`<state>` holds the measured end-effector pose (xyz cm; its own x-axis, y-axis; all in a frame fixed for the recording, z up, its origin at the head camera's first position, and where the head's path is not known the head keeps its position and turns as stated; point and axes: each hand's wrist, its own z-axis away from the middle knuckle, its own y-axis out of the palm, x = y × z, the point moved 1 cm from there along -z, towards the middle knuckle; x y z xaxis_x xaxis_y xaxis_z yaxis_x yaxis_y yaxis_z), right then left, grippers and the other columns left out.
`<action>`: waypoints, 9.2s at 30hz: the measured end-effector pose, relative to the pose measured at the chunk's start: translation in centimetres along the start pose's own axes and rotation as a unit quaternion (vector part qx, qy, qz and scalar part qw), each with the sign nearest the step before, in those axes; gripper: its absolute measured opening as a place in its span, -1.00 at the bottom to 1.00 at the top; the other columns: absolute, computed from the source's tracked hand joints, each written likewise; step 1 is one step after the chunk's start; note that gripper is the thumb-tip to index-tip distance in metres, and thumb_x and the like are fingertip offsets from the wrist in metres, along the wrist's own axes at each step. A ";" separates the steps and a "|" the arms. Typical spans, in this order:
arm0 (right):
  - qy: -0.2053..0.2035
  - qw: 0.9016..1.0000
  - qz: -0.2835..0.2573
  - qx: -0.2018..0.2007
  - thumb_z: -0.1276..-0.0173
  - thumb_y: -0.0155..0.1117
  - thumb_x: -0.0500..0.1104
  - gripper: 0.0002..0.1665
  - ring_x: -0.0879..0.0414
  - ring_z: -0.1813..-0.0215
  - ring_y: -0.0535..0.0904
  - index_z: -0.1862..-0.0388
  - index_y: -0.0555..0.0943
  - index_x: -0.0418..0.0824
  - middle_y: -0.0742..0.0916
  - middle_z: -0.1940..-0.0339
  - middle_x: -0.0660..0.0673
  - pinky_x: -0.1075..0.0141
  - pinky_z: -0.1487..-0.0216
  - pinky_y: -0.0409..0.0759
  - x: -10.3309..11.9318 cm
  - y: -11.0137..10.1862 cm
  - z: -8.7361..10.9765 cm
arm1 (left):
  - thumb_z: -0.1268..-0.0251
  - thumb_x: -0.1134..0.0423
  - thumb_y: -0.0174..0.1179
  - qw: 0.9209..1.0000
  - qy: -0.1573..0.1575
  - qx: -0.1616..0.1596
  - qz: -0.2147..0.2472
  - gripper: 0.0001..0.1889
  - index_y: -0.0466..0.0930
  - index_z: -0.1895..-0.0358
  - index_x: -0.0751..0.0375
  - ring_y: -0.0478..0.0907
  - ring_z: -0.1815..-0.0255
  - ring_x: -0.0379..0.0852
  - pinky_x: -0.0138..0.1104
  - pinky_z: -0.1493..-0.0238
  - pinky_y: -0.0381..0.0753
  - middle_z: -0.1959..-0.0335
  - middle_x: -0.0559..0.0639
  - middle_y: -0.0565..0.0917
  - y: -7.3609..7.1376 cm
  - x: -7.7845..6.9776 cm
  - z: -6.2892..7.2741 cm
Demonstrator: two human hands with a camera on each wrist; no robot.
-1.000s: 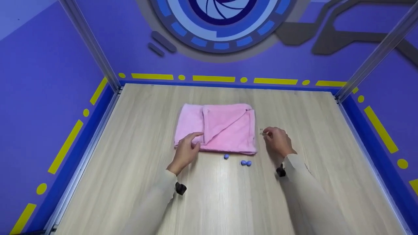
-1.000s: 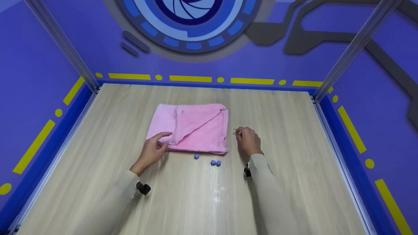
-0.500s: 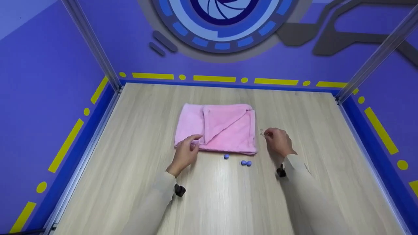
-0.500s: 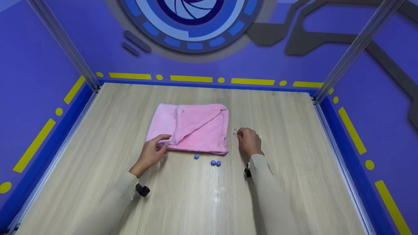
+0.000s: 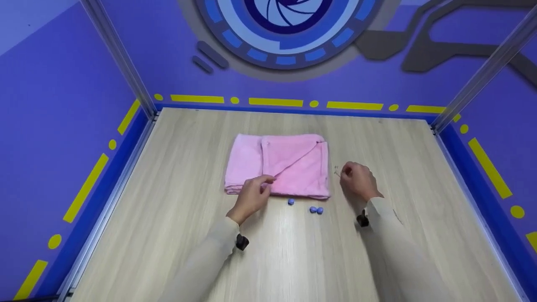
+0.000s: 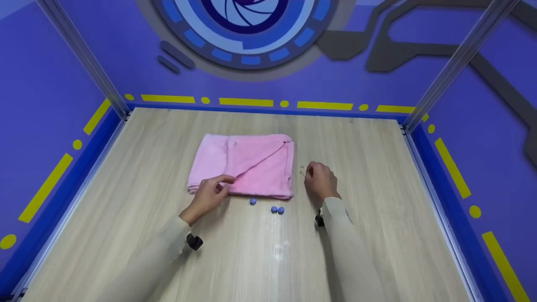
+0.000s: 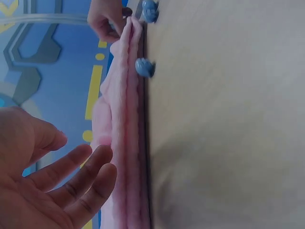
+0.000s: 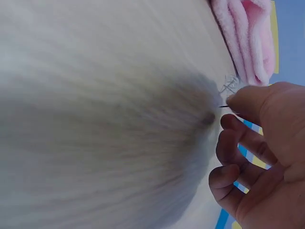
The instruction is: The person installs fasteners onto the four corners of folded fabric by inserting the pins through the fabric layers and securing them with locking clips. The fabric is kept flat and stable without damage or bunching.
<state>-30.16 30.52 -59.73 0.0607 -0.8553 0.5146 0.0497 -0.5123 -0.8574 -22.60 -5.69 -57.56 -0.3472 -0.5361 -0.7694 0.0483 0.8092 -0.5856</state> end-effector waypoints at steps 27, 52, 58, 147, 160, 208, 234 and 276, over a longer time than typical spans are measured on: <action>-0.018 0.996 -0.042 -0.075 -0.46 0.27 -0.29 -0.88 -0.03 0.26 0.54 0.11 0.71 -0.24 0.72 0.21 -0.19 0.16 0.27 0.48 -2.7 -2.7 3.4 | -0.46 0.25 0.17 0.954 0.137 0.209 -0.168 -0.72 0.70 -0.11 0.23 0.38 -0.49 0.11 -0.22 -0.55 0.23 -0.42 0.27 0.48 9.4 -5.9 -2.4; 0.032 0.995 -0.049 -0.081 -0.44 0.30 -0.24 -0.87 -0.01 0.26 0.61 0.09 0.71 -0.19 0.72 0.23 -0.13 0.20 0.29 0.51 -4.0 -2.8 5.0 | -0.41 0.28 0.23 0.946 0.171 0.189 -0.200 -0.61 0.60 -0.25 0.30 0.51 -0.35 0.09 -0.17 -0.45 0.39 -0.30 0.24 0.58 11.0 -5.7 -2.0; 0.019 0.994 -0.050 -0.091 -0.44 0.32 -0.24 -0.88 0.01 0.29 0.61 0.10 0.72 -0.19 0.74 0.25 -0.12 0.21 0.30 0.49 -3.7 -2.6 5.0 | -0.39 0.33 0.18 0.949 0.151 0.186 -0.206 -0.59 0.58 -0.27 0.30 0.47 -0.40 0.09 -0.21 -0.50 0.32 -0.35 0.26 0.55 11.4 -5.9 -2.3; -0.157 0.972 -0.161 -0.070 -0.38 0.43 -0.28 -0.67 0.10 0.42 0.63 -0.10 0.66 -0.23 0.84 0.26 -0.15 0.37 0.37 0.54 8.5 1.0 2.7 | -0.30 0.49 0.15 0.990 0.063 0.023 0.127 -0.44 0.47 -0.41 0.36 0.59 -0.04 -0.03 -0.17 -0.03 0.63 -0.46 0.35 0.41 7.6 -5.5 -4.4; -0.157 0.972 -0.155 -0.076 -0.30 0.49 -0.32 -0.67 0.04 0.34 0.69 -0.04 0.70 -0.31 0.83 0.25 -0.18 0.34 0.32 0.62 8.9 1.1 2.7 | -0.30 0.48 0.14 0.990 0.067 0.039 0.115 -0.43 0.47 -0.42 0.34 0.51 0.17 -0.09 -0.33 -0.16 0.52 -0.47 0.27 0.43 7.7 -5.5 -4.3; -0.143 0.977 -0.143 -0.066 -0.30 0.49 -0.31 -0.84 0.05 0.28 0.68 0.13 0.78 -0.24 0.83 0.25 -0.09 0.20 0.24 0.66 8.0 1.6 3.1 | -0.23 0.42 0.41 0.970 0.109 0.173 -0.130 -0.82 0.83 0.12 0.22 0.76 0.14 -0.05 -0.27 -0.05 0.69 0.18 0.01 0.82 5.3 -0.9 -0.8; -0.127 0.969 -0.205 -0.056 -0.38 0.40 -0.33 -0.89 -0.18 0.33 0.78 0.14 0.72 -0.26 0.85 0.26 -0.16 0.36 0.40 0.67 8.5 2.0 3.4 | -0.29 0.56 0.32 0.965 -0.012 -0.067 0.251 -0.76 0.72 0.00 0.43 0.80 0.28 0.14 -0.18 0.30 0.79 0.10 0.40 0.75 7.4 -3.5 -4.6; -0.144 0.963 -0.214 -0.073 -0.35 0.42 -0.36 -0.91 -0.13 0.32 0.79 0.19 0.72 -0.25 0.84 0.26 -0.18 0.40 0.39 0.67 8.4 2.3 3.8 | -0.29 0.53 0.34 0.963 -0.042 -0.056 0.260 -0.79 0.72 0.03 0.48 0.79 0.13 0.02 -0.33 0.26 0.77 0.10 0.26 0.79 8.2 -3.4 -4.7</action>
<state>-25.79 22.46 -57.34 0.3408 -0.5163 0.7857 -0.0068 -0.8370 -0.5471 -25.43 3.90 -58.57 -0.2260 -0.0650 -0.9720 0.0917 0.9919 -0.0876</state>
